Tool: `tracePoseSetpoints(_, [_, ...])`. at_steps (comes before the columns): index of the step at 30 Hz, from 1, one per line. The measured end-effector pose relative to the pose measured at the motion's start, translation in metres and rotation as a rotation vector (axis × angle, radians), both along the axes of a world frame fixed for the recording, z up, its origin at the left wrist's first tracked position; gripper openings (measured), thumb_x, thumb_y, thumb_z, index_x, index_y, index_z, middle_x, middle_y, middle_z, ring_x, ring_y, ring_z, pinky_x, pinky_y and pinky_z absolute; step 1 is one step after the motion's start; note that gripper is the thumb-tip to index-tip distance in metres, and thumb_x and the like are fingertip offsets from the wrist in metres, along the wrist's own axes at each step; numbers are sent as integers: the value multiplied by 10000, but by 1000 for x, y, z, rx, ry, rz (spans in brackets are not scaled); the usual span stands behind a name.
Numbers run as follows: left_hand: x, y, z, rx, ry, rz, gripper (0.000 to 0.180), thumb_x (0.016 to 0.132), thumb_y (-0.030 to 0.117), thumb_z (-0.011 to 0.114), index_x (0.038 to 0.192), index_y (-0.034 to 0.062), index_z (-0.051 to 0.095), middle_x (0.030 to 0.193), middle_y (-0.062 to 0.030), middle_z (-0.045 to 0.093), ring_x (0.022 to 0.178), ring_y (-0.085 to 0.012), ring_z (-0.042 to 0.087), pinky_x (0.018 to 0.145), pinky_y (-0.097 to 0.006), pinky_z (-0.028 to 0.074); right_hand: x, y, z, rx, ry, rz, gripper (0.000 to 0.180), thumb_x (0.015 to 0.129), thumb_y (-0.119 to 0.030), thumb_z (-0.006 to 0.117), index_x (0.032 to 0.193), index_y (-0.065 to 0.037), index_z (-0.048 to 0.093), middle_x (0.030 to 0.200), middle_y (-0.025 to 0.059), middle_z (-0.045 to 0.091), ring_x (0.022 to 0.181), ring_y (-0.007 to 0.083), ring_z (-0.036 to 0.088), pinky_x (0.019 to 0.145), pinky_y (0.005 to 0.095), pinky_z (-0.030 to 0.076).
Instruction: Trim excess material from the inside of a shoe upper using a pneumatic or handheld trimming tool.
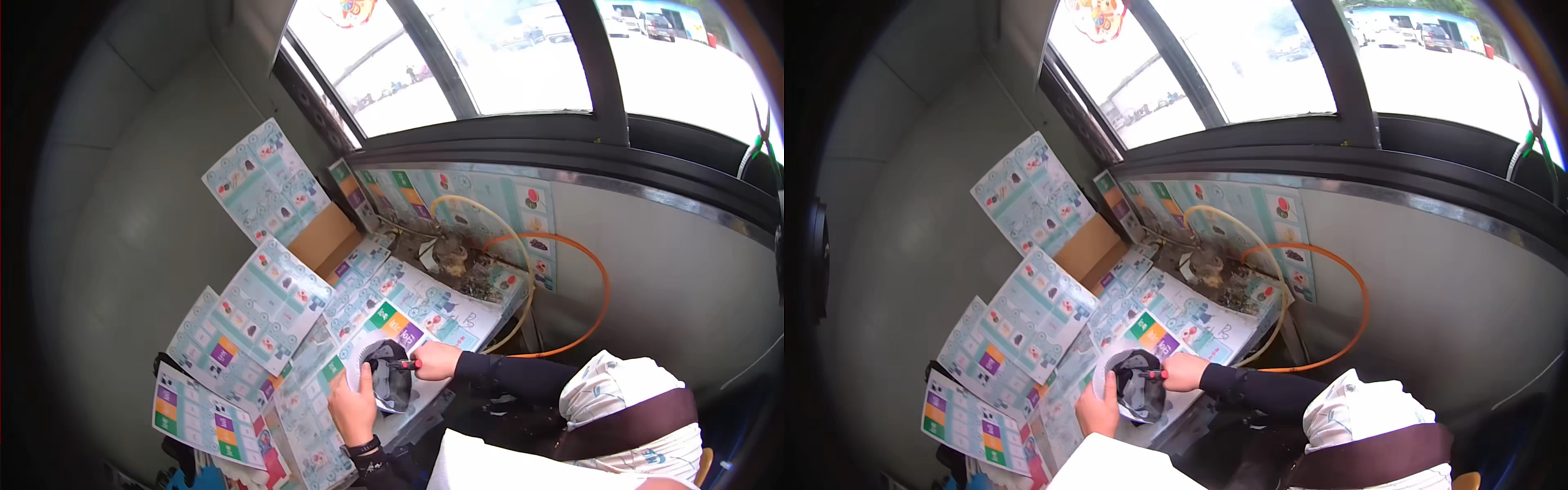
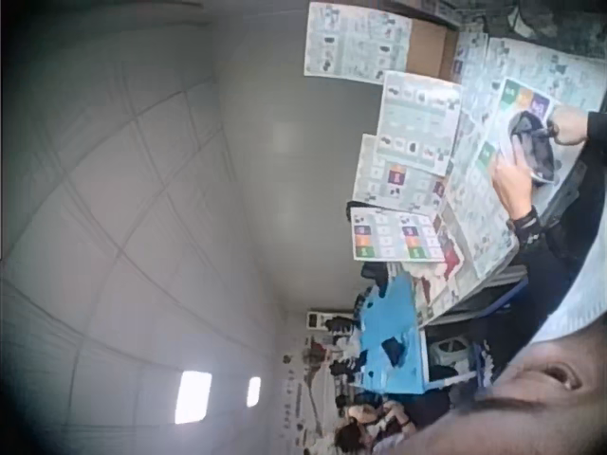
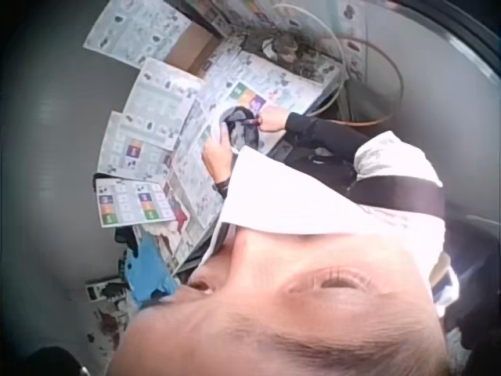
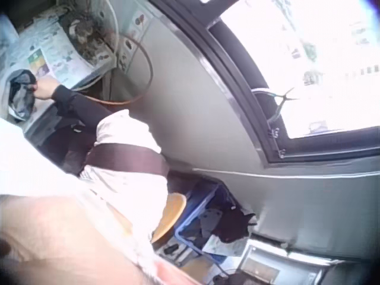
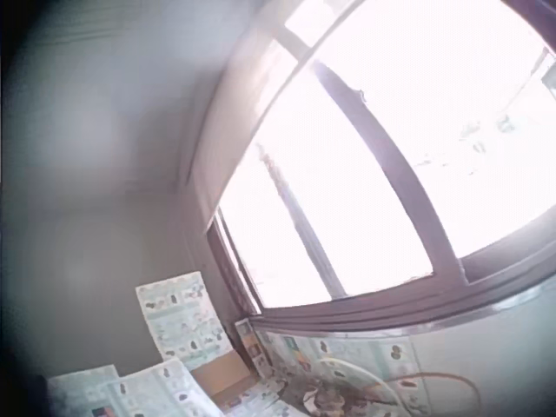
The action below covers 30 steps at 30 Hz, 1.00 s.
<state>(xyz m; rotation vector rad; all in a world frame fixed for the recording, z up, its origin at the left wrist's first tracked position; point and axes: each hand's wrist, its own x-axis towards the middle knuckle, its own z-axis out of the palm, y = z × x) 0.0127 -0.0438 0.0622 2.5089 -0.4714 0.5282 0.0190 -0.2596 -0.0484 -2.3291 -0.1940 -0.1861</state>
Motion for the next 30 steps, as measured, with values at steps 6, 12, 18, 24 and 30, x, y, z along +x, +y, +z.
tracePoseSetpoints(6, [8,-10,7,49,-60,-10,495,986,467,646,971,-18,742,957,-277,726,924,-484,681,819,-543,524,3,-9,5,-10,-42,-34,314,778,-235,581,774,48,718,795,298,686,826,484,694,788,537,562])
tracePoseSetpoints(12, [37,-4,-20,2,-59,-1,509,994,465,642,1003,-33,746,920,-278,730,890,-481,696,780,-548,524,9,-11,2,38,-57,-8,308,770,-226,583,767,49,721,785,294,687,810,478,691,771,540,559])
tracePoseSetpoints(18, [-1,-21,10,25,-66,-83,521,1013,457,627,1032,-52,738,929,-273,733,903,-466,698,794,-527,521,-3,-17,10,90,-88,43,295,760,-216,583,764,40,731,782,289,686,792,467,690,742,547,551])
tracePoseSetpoints(24, [-2,-23,7,72,-78,-61,531,1016,475,620,1039,-42,738,935,-272,730,898,-469,693,781,-521,520,-1,-16,1,86,-132,23,292,757,-221,593,755,34,735,769,282,685,780,457,694,729,540,556])
tracePoseSetpoints(30, [22,-4,-16,-15,-47,-44,543,1016,491,615,1050,-37,738,949,-273,731,907,-476,690,777,-517,524,1,-10,-1,83,-132,34,291,754,-227,603,754,31,738,756,278,684,771,459,695,735,543,561])
